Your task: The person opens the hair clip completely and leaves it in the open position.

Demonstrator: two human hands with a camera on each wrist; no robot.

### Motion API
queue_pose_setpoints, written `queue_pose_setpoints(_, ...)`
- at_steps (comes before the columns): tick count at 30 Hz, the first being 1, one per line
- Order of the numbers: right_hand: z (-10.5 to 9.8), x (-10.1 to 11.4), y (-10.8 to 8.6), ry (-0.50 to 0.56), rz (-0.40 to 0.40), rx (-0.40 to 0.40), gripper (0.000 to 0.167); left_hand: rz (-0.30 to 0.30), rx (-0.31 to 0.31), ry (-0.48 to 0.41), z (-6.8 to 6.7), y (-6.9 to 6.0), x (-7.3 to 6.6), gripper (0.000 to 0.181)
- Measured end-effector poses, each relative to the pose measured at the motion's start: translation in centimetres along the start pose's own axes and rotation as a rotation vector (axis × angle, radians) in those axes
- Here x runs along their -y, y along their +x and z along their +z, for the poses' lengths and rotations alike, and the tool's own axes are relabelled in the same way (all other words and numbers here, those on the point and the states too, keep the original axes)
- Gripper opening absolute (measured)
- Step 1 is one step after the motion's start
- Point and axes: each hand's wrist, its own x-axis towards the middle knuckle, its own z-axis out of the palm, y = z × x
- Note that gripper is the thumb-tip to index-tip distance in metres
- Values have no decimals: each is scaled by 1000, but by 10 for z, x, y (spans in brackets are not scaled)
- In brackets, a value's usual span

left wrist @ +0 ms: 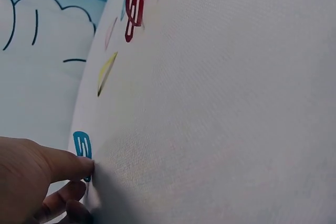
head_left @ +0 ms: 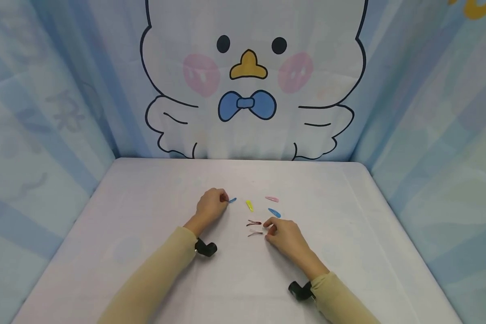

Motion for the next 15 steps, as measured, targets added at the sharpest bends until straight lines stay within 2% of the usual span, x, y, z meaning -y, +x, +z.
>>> queue_pose_setpoints(4, -2, 3, 0, -53, -7, -19, 25, 17, 26, 19, -2, -6, -5, 4)
queue_pose_setpoints(6, -3, 5, 0, -84, -16, -40, 26, 45, 42, 15, -5, -11, -9, 4)
queue_pose_setpoints(11, -5, 10, -1, -119, -88, -133, 28, 150, 93, -8, -15, -31, -21, 4)
queue_pose_setpoints(15, -11, 17, -3, -92, -160, -201, 29, 249, 118, -23, -24, -51, -30, 2)
